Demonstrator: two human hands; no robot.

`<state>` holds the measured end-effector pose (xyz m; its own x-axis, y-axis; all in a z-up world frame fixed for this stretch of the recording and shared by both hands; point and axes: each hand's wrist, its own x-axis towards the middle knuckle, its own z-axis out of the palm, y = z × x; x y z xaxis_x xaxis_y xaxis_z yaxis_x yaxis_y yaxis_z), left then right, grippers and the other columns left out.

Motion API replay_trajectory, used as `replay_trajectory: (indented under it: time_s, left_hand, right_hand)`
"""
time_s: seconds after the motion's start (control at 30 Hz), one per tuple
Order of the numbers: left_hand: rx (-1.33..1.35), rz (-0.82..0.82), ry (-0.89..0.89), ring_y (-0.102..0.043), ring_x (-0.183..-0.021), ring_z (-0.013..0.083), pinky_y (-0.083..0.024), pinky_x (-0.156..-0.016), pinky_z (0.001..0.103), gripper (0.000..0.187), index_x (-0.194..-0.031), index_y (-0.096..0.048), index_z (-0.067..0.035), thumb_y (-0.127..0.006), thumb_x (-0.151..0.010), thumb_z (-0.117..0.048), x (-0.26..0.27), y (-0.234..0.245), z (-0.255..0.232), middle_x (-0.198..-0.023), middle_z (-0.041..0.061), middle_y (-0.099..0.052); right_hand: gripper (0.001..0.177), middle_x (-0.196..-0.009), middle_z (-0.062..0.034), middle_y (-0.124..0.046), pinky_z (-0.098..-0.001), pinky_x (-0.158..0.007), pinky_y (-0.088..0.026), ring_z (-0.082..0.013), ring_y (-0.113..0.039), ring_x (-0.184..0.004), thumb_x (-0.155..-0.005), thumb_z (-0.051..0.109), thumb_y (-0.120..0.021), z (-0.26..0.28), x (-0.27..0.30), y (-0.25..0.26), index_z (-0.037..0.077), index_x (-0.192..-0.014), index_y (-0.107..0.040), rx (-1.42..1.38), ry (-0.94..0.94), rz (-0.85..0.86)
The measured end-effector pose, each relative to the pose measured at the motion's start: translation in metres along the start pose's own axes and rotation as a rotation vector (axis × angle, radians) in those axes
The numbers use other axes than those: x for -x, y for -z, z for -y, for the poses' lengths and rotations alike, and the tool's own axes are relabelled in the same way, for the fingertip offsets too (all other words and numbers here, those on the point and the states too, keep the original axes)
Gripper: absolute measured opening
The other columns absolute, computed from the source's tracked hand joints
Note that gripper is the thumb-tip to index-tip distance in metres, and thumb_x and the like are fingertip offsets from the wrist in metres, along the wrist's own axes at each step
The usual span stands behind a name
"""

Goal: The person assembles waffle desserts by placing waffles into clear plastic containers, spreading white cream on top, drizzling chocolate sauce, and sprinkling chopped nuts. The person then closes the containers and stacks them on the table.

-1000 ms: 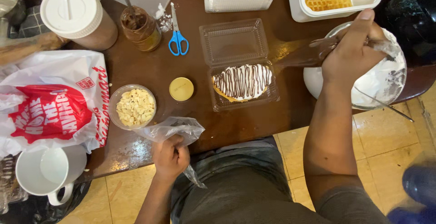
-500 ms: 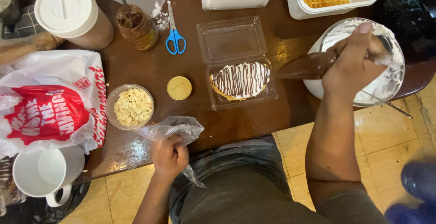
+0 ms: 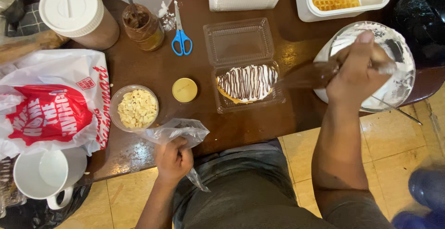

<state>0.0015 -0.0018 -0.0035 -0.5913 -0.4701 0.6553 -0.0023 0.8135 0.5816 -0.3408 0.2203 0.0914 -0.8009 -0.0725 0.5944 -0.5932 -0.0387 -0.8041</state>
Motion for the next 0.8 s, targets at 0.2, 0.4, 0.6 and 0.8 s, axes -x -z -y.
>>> replay_trajectory:
  time_s: [0.2,0.4,0.6,0.8]
  left_hand:
    - [0.012,0.014,0.008,-0.063,-0.077,0.0297,-0.050,-0.068,0.039,0.021,-0.092,-0.062,-0.003,-0.065,-0.076,0.009,-0.001,0.001,-0.002,-0.091,0.013,-0.065]
    - [0.000,-0.001,0.023,-0.064,-0.079,0.0306,-0.051,-0.070,0.039,0.021,-0.092,-0.062,-0.003,-0.065,-0.076,0.009,-0.001,0.001,-0.002,-0.091,0.013,-0.066]
    - [-0.008,-0.002,0.014,-0.064,-0.080,0.0320,-0.051,-0.071,0.040,0.022,-0.092,-0.062,-0.004,-0.066,-0.075,0.009,0.003,-0.001,0.000,-0.092,0.014,-0.067]
    - [-0.033,0.085,0.051,-0.064,-0.085,0.0343,-0.052,-0.073,0.043,0.025,-0.098,-0.064,-0.005,-0.065,-0.077,0.008,-0.008,-0.005,-0.006,-0.098,0.014,-0.068]
  right_hand:
    - [0.052,-0.056,-0.0037,-0.049,-0.0356,-0.045,-0.049,-0.0132,-0.046,-0.042,-0.121,0.024,-0.057,-0.008,-0.012,-0.015,0.009,-0.072,-0.046,-0.102,-0.076,-0.002]
    - [0.057,-0.058,-0.0082,-0.050,-0.0291,-0.044,-0.030,-0.0123,-0.040,-0.046,-0.123,0.022,-0.060,-0.013,-0.033,-0.041,0.004,-0.071,-0.046,-0.096,0.025,0.015]
    - [0.058,-0.058,-0.0076,-0.050,-0.0316,-0.044,-0.040,-0.0134,-0.046,-0.044,-0.122,0.024,-0.058,0.032,0.010,-0.019,0.006,-0.067,-0.049,-0.057,-0.132,0.000]
    - [0.055,-0.056,-0.0059,-0.049,-0.0312,-0.043,-0.032,-0.0135,-0.043,-0.045,-0.116,0.022,-0.058,0.033,0.010,-0.019,0.006,-0.065,-0.047,-0.086,-0.189,-0.016]
